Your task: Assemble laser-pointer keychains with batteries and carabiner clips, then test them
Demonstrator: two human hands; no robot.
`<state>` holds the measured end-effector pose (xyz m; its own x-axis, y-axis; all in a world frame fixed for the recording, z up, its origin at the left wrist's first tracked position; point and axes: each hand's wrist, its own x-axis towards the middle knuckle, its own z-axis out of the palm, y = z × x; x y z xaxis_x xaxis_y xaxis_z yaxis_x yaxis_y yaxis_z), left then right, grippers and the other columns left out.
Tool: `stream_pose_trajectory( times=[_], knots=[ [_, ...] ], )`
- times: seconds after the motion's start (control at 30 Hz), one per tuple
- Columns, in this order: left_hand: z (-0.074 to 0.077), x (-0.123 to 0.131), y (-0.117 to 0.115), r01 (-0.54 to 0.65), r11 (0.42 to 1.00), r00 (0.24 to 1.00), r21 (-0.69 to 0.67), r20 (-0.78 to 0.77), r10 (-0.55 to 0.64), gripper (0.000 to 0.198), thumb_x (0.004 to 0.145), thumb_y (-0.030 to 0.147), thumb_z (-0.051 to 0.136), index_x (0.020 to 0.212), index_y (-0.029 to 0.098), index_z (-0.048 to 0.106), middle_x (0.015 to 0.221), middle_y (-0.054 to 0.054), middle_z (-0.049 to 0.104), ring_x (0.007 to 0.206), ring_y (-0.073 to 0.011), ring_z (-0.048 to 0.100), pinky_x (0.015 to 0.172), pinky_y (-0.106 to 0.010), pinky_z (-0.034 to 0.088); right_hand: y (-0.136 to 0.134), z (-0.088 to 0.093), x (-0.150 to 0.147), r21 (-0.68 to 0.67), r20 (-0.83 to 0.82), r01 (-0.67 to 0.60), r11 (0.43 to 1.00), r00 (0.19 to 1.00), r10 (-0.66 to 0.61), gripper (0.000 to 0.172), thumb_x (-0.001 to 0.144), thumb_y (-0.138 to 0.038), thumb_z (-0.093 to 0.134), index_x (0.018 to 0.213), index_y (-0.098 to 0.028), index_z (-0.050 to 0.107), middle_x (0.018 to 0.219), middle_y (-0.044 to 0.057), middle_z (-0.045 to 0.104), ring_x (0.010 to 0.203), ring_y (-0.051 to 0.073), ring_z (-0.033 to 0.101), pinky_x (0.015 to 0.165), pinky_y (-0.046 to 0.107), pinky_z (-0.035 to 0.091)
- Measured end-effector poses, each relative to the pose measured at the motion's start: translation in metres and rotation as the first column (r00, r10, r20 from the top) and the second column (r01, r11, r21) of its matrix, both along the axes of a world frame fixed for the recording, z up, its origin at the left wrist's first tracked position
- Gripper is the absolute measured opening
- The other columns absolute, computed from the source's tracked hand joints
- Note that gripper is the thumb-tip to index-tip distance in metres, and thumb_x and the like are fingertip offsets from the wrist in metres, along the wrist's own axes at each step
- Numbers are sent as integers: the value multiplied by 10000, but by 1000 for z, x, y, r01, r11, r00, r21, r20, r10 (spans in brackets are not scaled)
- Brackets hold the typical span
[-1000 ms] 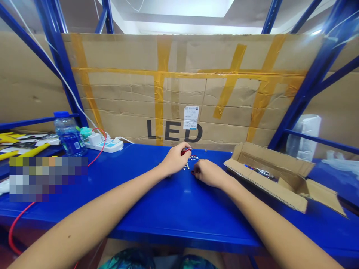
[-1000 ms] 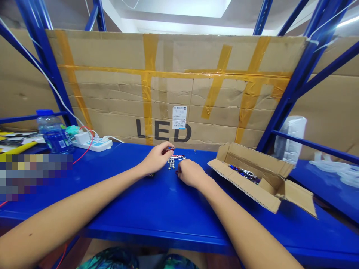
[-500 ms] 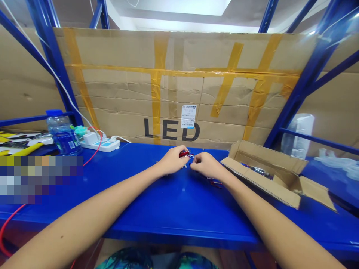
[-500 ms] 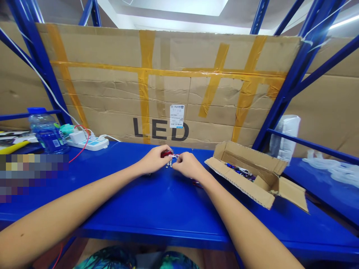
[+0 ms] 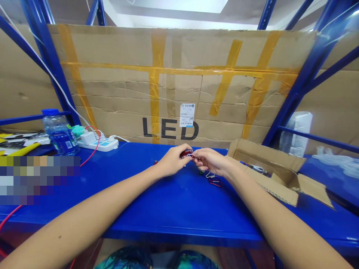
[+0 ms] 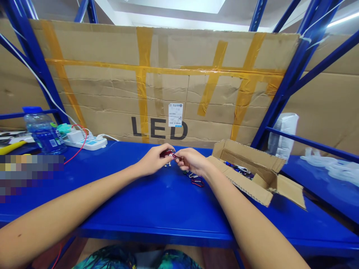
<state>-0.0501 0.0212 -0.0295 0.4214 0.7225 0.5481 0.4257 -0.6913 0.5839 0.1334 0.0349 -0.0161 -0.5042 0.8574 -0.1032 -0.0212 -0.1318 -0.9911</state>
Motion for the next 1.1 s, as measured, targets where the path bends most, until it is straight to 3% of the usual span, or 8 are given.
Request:
stream_pose_trajectory(
  times=[0.13,0.27,0.43,0.6,0.9,1.0,1.1],
  knots=[
    [1,-1,0,-1,999,999,43,-42,3,53,830,179,557,814,174,607,762,8,615,707,-130,515,666,-257,368,0,-3,0,0,-42,-36,999,998,36,182,685,-175,693,710,-145,515,624,-19,472,498,48,320,435,192,163],
    [1,0,2,-61,998,998,16,0,61,139,800,192,596,676,167,537,684,21,567,677,-127,494,647,-255,356,-1,0,4,15,-45,-109,994,993,110,262,735,-298,752,783,-136,553,676,-21,482,526,52,353,457,199,231],
    [2,0,4,-94,991,993,-96,59,99,209,795,296,635,673,170,520,627,35,534,622,-123,470,601,-253,339,-1,2,7,177,-11,-115,977,993,119,320,759,-402,752,767,-145,562,625,-36,471,522,65,381,449,210,288],
    [4,-1,7,-152,984,984,-95,79,160,262,784,320,648,637,172,490,588,44,490,598,-118,437,571,-256,310,-1,-2,1,344,-26,-4,939,1000,13,338,759,-439,730,737,-181,514,605,-34,519,479,76,432,403,217,349],
    [-1,4,2,-142,988,986,-68,80,147,226,805,268,625,650,175,489,616,34,540,609,-121,499,590,-252,368,6,-13,-7,516,70,101,851,985,-159,198,734,-326,617,732,-218,450,413,-110,404,306,69,342,331,203,271],
    [-2,4,3,-110,989,988,-101,93,119,165,813,315,635,787,179,546,721,15,599,651,-132,547,614,-259,414,8,-12,-4,607,148,110,787,957,-248,167,768,-337,565,736,-219,452,436,-91,428,349,90,388,383,222,294],
    [-2,4,4,-100,987,987,-125,109,113,218,835,326,615,986,196,526,807,1,625,699,-146,581,650,-272,449,8,-8,0,778,199,124,616,881,-428,174,800,-330,534,699,-210,458,523,-46,479,476,107,435,479,241,325]
  ],
)
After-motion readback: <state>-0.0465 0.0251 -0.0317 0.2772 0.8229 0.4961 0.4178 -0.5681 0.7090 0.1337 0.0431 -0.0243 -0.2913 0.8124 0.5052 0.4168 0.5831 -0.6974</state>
